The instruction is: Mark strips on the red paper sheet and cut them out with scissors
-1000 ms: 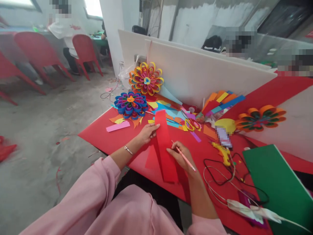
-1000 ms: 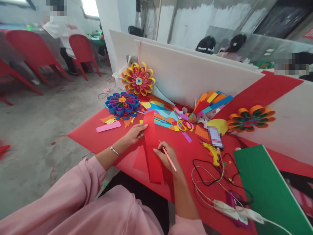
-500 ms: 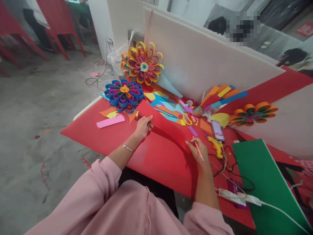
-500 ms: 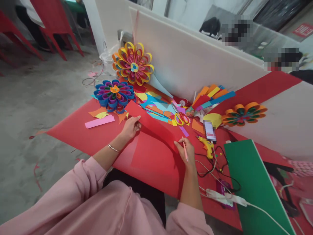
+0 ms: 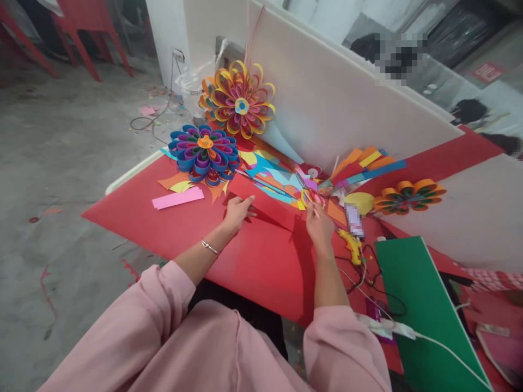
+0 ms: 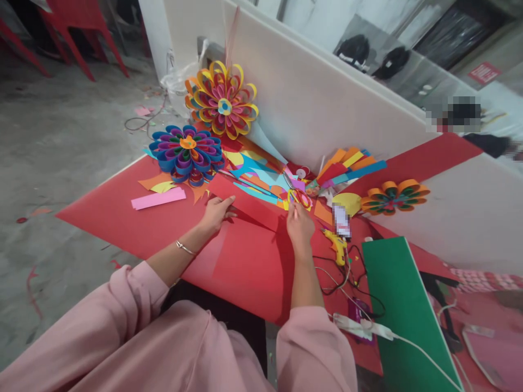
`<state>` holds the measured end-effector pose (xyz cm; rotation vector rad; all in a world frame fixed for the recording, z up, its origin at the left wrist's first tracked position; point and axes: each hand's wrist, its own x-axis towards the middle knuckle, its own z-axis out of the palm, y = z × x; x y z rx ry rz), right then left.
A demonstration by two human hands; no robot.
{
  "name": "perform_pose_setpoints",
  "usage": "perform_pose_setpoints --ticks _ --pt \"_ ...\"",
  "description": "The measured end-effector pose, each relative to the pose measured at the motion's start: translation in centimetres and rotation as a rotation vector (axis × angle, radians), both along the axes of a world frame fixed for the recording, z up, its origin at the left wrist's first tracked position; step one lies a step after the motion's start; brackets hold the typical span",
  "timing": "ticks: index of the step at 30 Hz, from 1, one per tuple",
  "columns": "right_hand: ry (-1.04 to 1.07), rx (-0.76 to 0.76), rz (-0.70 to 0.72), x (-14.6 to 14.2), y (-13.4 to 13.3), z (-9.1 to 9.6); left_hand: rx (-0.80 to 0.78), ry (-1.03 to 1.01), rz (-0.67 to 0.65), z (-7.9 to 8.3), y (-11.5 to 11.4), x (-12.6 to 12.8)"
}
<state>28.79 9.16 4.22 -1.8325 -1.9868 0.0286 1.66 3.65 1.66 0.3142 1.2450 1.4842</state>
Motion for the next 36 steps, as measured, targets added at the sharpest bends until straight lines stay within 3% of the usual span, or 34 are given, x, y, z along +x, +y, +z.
perform_pose_setpoints --ticks 2,5,9,12,15,19,21,25,32,34,36 --pt "-0.105 -0.034 0.003 -1.8 2.5 0.5 -0.01 0.028 -0.004 -0.2 0.0 0.0" --pt "-0.26 -0.208 -0.026 -4.1 6.1 0.5 -0.014 0.049 -0.011 -0.4 0.0 0.0" --pt "-0.282 -0.338 -0.064 -5.7 9.6 0.1 -0.005 0.05 -0.002 -0.5 0.3 0.0" --pt "-0.259 -0.368 -0.1 -5.9 10.6 0.3 -0.004 0.053 -0.012 -0.4 0.4 0.1" --pt "-0.199 -0.306 -0.068 -5.5 9.9 0.7 -0.002 0.051 -0.029 -0.2 0.3 0.1" --pt "0.114 -0.332 0.342 -4.8 7.3 0.3 -0.003 0.036 -0.041 -0.1 0.3 0.0" --pt "0.189 -0.396 0.475 -4.3 6.2 -0.3 -0.003 0.028 -0.036 -0.2 0.4 -0.1" --pt "0.157 -0.386 0.477 -3.0 5.4 -0.7 0.007 0.027 -0.023 0.0 0.4 0.0" --pt "0.078 -0.322 0.432 -0.4 3.9 0.4 0.056 0.127 0.027 0.5 0.1 -0.5" --pt "0.052 -0.33 0.417 0.1 3.2 0.0 0.088 0.242 0.114 0.5 -0.2 -1.1" --pt "0.028 -0.335 0.392 0.3 2.4 -0.7 0.199 0.515 0.254 0.3 -0.6 -1.7"
